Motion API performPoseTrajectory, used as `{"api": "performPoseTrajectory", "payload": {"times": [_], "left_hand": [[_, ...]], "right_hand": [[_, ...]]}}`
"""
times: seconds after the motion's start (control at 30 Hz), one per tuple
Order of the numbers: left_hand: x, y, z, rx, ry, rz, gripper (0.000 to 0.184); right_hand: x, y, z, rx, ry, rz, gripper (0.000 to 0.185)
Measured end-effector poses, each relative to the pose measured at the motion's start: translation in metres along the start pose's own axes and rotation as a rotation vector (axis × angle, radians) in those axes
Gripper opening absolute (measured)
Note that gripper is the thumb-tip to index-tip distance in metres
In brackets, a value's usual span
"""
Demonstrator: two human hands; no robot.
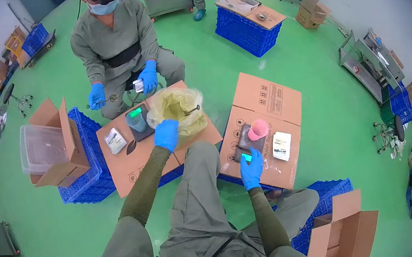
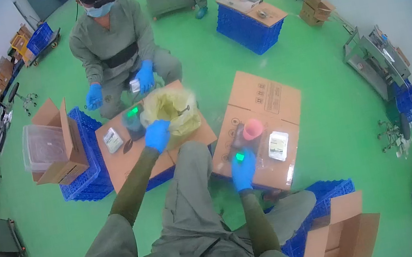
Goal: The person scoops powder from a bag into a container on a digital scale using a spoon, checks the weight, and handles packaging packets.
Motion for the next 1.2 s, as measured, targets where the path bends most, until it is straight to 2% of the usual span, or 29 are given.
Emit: {"api": "performPoseTrajectory", "payload": {"times": [0.1, 0.17, 0.23, 0.33, 0.43, 0.5, 0.6, 0.7, 0.8, 0.9, 1.0, 1.2], "left_hand": [[-0.019, -0.017, 0.002, -0.016, 0.081, 0.054, 0.006], [-0.025, -0.026, 0.003, -0.064, 0.042, 0.084, 0.007], [-0.030, -0.032, 0.004, -0.083, -0.001, 0.094, 0.007], [-0.034, -0.037, 0.000, -0.035, -0.058, 0.063, 0.010], [-0.036, -0.040, -0.012, 0.067, -0.129, -0.012, 0.022], [-0.035, -0.042, -0.026, 0.132, -0.216, -0.081, 0.034], [-0.026, -0.057, -0.052, -0.125, -0.391, -0.103, 0.047], [-0.025, -0.079, -0.068, -0.208, -0.569, -0.113, 0.049], [-0.032, -0.102, -0.059, -0.123, -0.825, -0.161, 0.038], [-0.051, -0.127, -0.054, 0.097, -1.021, -0.254, 0.023], [-0.069, -0.153, -0.047, 0.045, -1.081, -0.154, 0.012], [-0.085, -0.165, -0.038, 0.002, -0.906, -0.003, 0.025]], "right_hand": [[0.093, 0.053, -0.020, -0.088, 0.190, -0.083, 0.047], [0.148, 0.089, -0.015, -0.155, 0.142, -0.314, 0.050], [0.225, 0.124, -0.020, -0.121, 0.054, -0.493, 0.046], [0.259, 0.168, 0.052, 0.252, -0.311, -0.522, 0.029], [0.189, 0.171, 0.183, 0.507, -0.592, -0.508, 0.013], [0.173, 0.173, 0.207, 0.434, -0.653, -0.490, 0.010], [0.177, 0.176, 0.217, 0.435, -0.583, -0.527, 0.010], [0.189, 0.174, 0.228, 0.495, -0.473, -0.613, 0.010], [0.188, 0.170, 0.244, 0.568, -0.369, -0.600, 0.015], [0.175, 0.174, 0.247, 0.642, -0.251, -0.510, 0.024], [0.159, 0.178, 0.231, 0.678, -0.154, -0.400, 0.027], [0.143, 0.180, 0.201, 0.683, -0.084, -0.263, 0.034]]}}
Point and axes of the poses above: each hand's wrist, its own y-axis towards the middle knuckle, its own z-axis out of the palm, x = y × z, the point moved 10 cm from there along y, towards the middle knuckle, and after that the axes turned 12 degrees about -z, right-handed, at the moved point
